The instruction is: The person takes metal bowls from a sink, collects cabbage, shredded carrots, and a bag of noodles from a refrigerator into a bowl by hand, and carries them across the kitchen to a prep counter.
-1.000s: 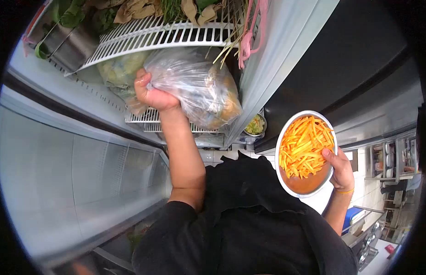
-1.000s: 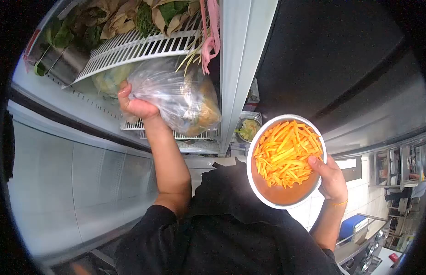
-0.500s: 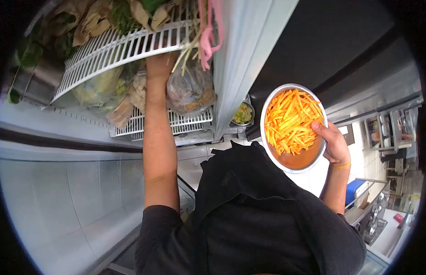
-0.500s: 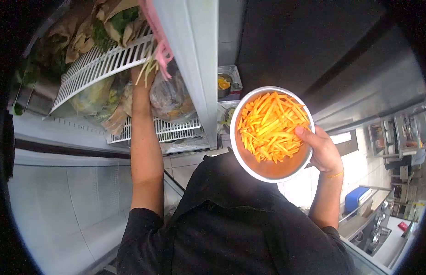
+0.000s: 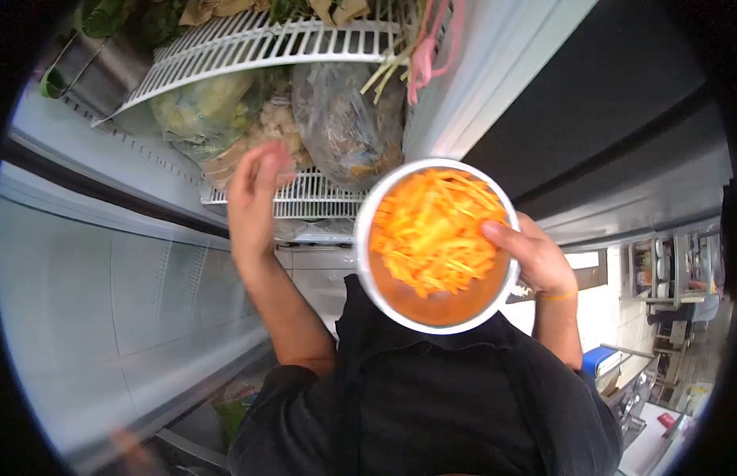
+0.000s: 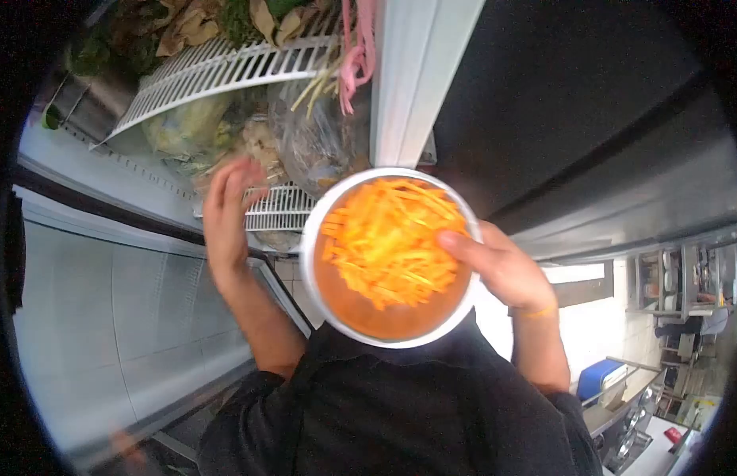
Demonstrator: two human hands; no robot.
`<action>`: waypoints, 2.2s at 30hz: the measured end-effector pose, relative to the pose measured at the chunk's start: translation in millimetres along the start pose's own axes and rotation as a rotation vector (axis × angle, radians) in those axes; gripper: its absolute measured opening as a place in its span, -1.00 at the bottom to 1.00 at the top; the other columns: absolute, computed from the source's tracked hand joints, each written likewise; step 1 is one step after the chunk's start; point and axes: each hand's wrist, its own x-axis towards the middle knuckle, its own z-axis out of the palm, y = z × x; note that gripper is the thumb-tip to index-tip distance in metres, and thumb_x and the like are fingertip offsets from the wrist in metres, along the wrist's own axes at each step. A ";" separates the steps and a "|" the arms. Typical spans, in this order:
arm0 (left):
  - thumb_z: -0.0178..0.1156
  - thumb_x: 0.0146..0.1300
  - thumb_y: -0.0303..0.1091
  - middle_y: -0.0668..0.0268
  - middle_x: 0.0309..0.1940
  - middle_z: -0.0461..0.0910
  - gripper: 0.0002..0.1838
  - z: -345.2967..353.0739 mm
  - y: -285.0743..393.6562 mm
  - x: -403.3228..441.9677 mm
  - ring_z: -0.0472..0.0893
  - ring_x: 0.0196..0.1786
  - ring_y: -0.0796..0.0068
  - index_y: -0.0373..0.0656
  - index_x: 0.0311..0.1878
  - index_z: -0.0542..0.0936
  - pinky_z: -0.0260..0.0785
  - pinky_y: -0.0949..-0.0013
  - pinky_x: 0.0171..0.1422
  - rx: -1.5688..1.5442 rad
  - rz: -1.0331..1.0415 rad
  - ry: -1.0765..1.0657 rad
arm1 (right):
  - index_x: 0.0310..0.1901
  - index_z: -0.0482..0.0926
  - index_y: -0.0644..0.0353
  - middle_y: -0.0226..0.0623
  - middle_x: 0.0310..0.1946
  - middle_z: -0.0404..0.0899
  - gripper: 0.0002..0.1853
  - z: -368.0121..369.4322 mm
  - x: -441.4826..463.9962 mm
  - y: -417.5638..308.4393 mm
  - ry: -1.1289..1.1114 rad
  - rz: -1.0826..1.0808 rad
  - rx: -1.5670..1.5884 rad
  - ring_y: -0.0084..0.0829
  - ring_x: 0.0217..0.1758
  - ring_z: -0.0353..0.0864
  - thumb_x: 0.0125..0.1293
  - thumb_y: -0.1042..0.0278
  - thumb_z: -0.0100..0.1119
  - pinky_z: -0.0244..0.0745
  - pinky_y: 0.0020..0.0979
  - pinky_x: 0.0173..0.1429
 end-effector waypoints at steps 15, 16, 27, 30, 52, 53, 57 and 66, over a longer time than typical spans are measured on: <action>0.18 0.55 -0.09 0.15 0.34 0.52 -0.36 -68.7 -42.6 -138.5 0.48 0.36 0.39 -0.39 0.47 0.37 0.26 0.33 0.48 -0.204 -0.549 -0.010 | 0.19 0.52 0.27 -0.07 -0.20 0.70 -0.45 109.6 60.5 11.3 -0.031 -0.745 -1.247 -0.02 -0.10 0.73 0.30 0.10 0.38 0.63 -0.12 -0.06; 0.17 0.56 -0.07 0.15 0.34 0.52 -0.35 -70.2 -40.8 -141.7 0.47 0.36 0.40 -0.39 0.47 0.36 0.25 0.33 0.48 -0.160 -0.571 -0.006 | 0.21 0.54 0.19 -0.15 -0.20 0.70 -0.43 119.5 62.3 10.8 -0.155 -0.804 -1.277 -0.10 -0.09 0.73 0.21 0.16 0.42 0.63 -0.13 -0.06; 0.10 0.60 -0.03 0.09 0.31 0.56 -0.39 -42.7 -67.8 -166.0 0.55 0.33 0.34 -0.36 0.44 0.40 0.34 0.28 0.45 -0.242 -0.630 0.100 | 0.07 0.63 0.14 0.00 0.05 0.56 -0.65 147.6 122.7 94.1 -0.662 -0.915 -1.524 -0.01 -0.01 0.67 0.23 0.39 0.21 0.66 -0.16 0.08; 0.11 0.58 0.03 0.12 0.24 0.60 -0.39 -38.1 -76.4 -170.2 0.60 0.25 0.39 -0.33 0.39 0.45 0.46 0.33 0.32 -0.240 -0.646 0.172 | -0.03 0.65 0.14 -0.06 -0.04 0.59 -0.74 146.9 139.1 110.9 -0.689 -0.968 -1.476 -0.05 -0.06 0.69 0.24 0.40 0.21 0.66 -0.16 0.02; 0.10 0.58 0.00 0.13 0.25 0.61 -0.40 1.6 -204.5 -207.4 0.68 0.22 0.32 -0.24 0.45 0.36 0.68 0.20 0.17 -0.486 -0.916 0.199 | 0.25 0.57 0.31 -0.29 -0.02 0.73 -0.62 83.2 205.5 248.4 -0.549 0.340 0.127 -0.53 -0.14 0.77 0.44 0.50 0.29 0.71 -0.51 -0.12; 0.09 0.58 0.00 0.12 0.26 0.61 -0.41 5.8 -212.3 -208.8 0.68 0.22 0.32 -0.24 0.45 0.36 0.68 0.20 0.17 -0.500 -0.929 0.217 | 0.26 0.56 0.30 -0.28 -0.01 0.73 -0.61 77.9 207.6 256.3 -0.562 0.359 0.138 -0.52 -0.14 0.77 0.44 0.50 0.28 0.72 -0.51 -0.12; 0.06 0.61 -0.07 0.18 0.30 0.57 -0.43 -1.8 -244.6 -216.1 0.67 0.23 0.33 -0.19 0.50 0.30 0.69 0.20 0.16 -0.559 -0.992 0.181 | 0.30 0.50 0.29 -0.24 0.09 0.68 -0.61 64.4 193.8 259.3 -0.573 0.444 0.156 -0.46 -0.02 0.75 0.50 0.48 0.23 0.70 -0.38 0.12; 0.00 0.63 -0.13 0.05 0.36 0.51 -0.41 12.5 -251.9 -213.8 0.67 0.25 0.17 -0.25 0.54 0.20 0.74 0.07 0.07 -0.540 -1.153 0.206 | 0.31 0.47 0.24 -0.24 0.19 0.60 -0.61 -44.8 196.5 276.2 -0.448 0.532 0.239 -0.34 0.22 0.66 0.51 0.44 0.21 0.67 -0.29 0.25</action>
